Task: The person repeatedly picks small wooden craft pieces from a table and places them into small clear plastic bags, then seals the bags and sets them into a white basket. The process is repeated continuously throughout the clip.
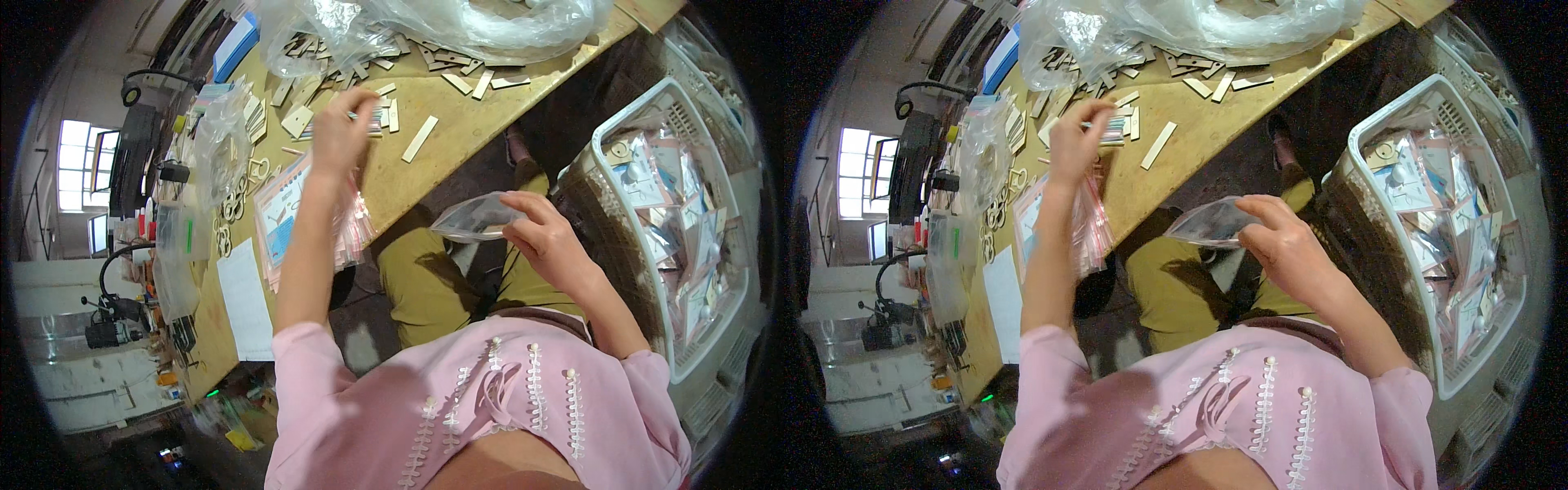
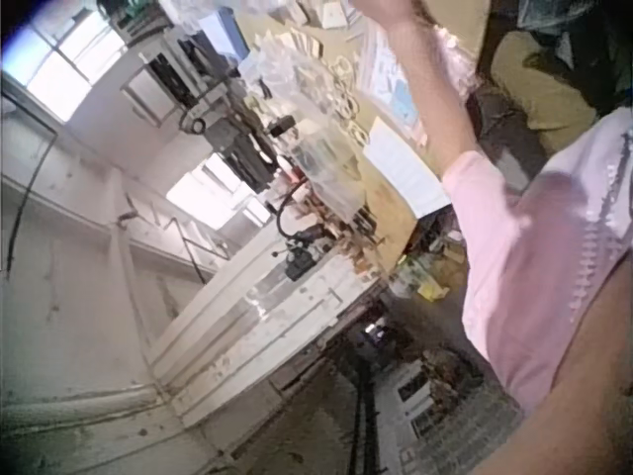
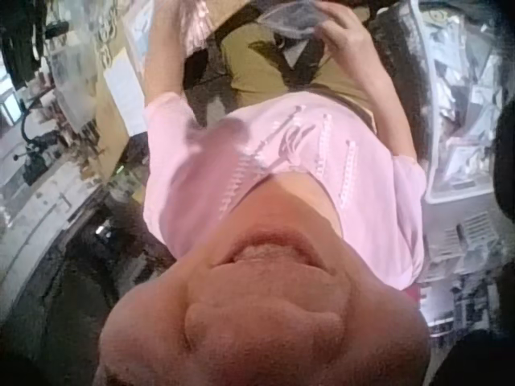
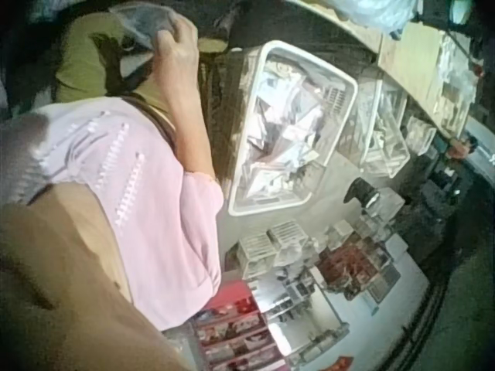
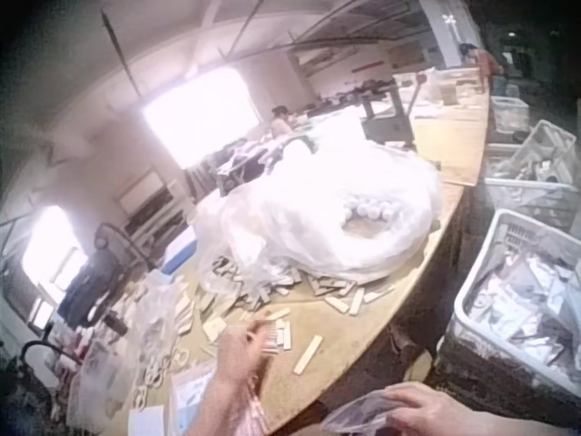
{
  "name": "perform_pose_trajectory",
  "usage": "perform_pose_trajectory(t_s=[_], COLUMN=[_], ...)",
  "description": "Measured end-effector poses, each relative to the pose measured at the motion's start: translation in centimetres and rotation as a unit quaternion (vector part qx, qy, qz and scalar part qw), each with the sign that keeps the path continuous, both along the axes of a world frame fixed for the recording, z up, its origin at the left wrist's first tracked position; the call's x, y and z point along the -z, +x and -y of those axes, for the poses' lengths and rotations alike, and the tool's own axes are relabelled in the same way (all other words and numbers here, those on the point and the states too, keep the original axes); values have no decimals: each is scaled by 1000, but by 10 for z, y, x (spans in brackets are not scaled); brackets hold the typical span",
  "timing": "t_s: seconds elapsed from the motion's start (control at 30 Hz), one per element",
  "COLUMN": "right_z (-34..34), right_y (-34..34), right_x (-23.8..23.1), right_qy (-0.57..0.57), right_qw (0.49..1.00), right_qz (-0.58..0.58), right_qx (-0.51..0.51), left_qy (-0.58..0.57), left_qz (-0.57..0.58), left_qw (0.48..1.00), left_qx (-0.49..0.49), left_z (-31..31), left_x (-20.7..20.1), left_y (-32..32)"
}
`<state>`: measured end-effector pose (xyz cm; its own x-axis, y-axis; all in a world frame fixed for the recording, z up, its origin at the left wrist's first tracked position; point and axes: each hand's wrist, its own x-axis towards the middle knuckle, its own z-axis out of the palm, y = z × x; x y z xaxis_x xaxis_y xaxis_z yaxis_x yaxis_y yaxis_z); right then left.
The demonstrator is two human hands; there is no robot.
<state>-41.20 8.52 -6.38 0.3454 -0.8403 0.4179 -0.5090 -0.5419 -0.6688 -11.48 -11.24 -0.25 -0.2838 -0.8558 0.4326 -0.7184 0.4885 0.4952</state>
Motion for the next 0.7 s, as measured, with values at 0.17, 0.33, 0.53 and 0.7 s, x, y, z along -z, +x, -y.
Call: perform_pose_trajectory(t_s=[0.17, 0.33, 0.53, 0.7], right_z=[-6, -5, -2, -4], right_y=[-5, -8, -15, -12], right_x=[10, 11, 14, 19], right_qy=[13, 19, 31, 31], right_qw=[1000, 1000, 999, 999], right_qz=[10, 9, 5, 14], right_qx=[3, 19, 19, 8], left_qy=[4, 26, 227, 200], left_qz=[122, 198, 79, 162], left_qw=[982, 965, 969, 966], left_qx=[-141, -172, -60, -4], left_z=[116, 135, 116, 104], left_x=[43, 42, 12, 16], left_y=[59, 51, 53, 23])
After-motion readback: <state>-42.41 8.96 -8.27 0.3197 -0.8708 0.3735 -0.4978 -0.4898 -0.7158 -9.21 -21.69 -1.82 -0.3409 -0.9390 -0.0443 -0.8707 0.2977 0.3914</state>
